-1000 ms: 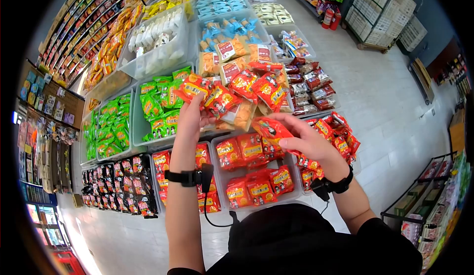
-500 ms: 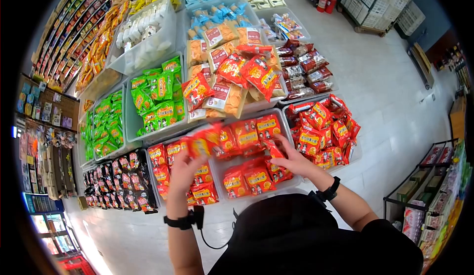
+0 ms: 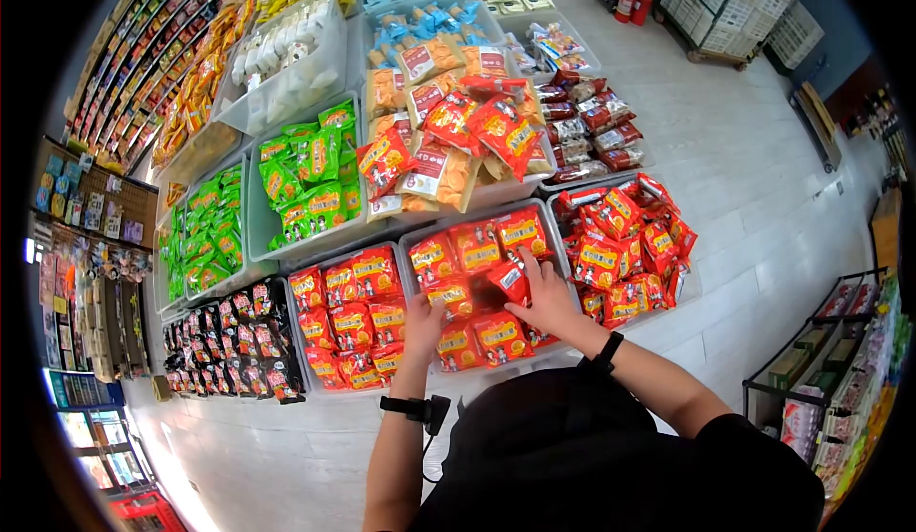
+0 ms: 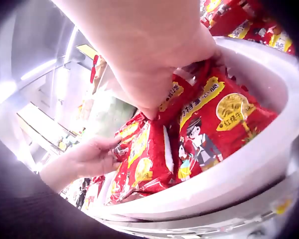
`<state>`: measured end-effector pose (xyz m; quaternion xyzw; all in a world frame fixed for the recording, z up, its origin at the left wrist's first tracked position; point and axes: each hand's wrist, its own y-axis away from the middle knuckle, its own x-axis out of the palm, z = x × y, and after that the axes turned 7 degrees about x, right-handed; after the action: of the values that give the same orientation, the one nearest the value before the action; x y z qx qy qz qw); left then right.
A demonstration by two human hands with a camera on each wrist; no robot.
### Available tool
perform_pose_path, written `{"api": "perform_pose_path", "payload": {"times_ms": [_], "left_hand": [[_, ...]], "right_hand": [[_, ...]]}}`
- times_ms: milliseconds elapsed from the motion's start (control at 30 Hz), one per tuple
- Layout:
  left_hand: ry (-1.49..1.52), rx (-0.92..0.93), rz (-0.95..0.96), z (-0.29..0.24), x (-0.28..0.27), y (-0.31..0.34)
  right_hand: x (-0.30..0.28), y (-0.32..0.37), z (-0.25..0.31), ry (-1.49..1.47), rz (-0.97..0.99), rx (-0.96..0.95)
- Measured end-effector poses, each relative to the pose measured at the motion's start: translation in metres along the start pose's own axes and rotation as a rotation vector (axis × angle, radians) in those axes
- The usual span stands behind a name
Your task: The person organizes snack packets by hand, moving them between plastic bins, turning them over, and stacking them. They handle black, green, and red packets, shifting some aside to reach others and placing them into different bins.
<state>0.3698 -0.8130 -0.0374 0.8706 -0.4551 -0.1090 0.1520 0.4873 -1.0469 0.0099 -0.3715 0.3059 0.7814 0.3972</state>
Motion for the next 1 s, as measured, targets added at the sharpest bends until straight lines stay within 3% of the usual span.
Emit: {"api": "perform_pose_path", "payload": {"times_ms": [200,300,367,467,600,700,867,1000], "left_hand": [[-0.254,0.158,0.071,0.028,-0.005,-0.003],[-0.841,0.185,0.072,0.029,-0.002,-0.008],[-0.905,0.164,0.075,0.020,0.004,-0.002],[-0.914,0.163,0.080,0.019,0.005,-0.002],[-0.937,0.139,0.102,0.018,0.005,-0.005],[-0.986,0.035,0.107,0.005,0.016,-0.002],[-0.997,0.037,0.124,0.020,0.018,-0.010],[-0.938,0.184,0.016,0.028,0.023,-0.005]], "right_hand": [[-0.002,0.004,-0.003,-0.068,-0.057,-0.039],[-0.004,0.006,-0.001,-0.111,-0.066,-0.049],[-0.011,0.008,0.001,-0.142,-0.014,-0.033],[0.008,0.003,-0.022,-0.565,-0.055,-0.132],[-0.017,-0.001,-0.026,-1.700,0.462,0.278],[-0.027,-0.005,-0.038,-1.919,0.680,0.385],[-0.021,-0.014,-0.044,-1.210,0.369,0.301],[-0.030,-0.015,-0.031,-1.033,0.316,0.257]]}}
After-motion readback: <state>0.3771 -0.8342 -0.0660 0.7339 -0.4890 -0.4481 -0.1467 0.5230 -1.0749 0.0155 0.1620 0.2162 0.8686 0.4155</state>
